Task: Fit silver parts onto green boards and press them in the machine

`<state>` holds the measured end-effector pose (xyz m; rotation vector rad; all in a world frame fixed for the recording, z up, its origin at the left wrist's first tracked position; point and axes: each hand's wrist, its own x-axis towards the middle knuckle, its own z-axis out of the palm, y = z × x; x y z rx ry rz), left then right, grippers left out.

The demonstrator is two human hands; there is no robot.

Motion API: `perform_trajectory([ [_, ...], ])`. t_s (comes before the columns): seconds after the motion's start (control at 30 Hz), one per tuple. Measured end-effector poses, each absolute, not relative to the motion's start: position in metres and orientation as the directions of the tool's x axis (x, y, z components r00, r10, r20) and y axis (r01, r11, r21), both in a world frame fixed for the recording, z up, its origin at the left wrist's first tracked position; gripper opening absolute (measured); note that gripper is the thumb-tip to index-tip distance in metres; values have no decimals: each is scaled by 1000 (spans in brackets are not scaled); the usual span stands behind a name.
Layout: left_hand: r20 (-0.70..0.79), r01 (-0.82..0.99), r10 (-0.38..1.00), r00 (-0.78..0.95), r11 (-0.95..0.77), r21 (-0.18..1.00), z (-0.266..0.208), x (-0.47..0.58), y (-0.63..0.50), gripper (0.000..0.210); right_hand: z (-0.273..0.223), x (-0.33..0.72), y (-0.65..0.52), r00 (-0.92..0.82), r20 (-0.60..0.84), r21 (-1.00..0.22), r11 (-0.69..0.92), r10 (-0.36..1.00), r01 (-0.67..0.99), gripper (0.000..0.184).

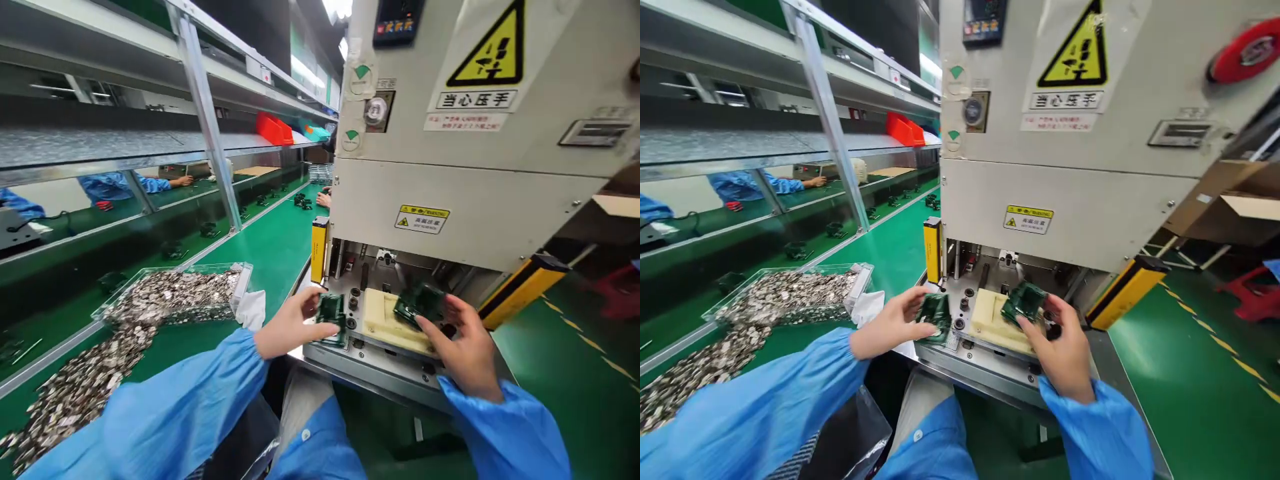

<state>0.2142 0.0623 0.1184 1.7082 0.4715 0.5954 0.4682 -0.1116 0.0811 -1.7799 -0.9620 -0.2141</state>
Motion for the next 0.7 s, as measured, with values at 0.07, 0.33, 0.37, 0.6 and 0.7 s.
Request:
perform_trajectory([
  [0.07,69,57,596,800,-189,980,108,178,65,58,99,469,-97,620,490,-723,-112,613,682,60],
  [0.33,-167,272,603,780,-85,959,67,133,67,69,117,482,-95,497,331,-735,-111,802,669,55],
  [0.37,-193,289,568,800,-83,954,65,137,67,70,117,482,-97,487,323,-725,-119,811,679,56],
  [0.6,-203,252,453,868,-49,967,59,153,76,76,78,480,-174,831,429,-689,-467,355,555,60],
  [0.7,-190,223,455,870,-18,975,55,155,81,73,32,488,-224,964,160,-769,-585,215,258,50],
])
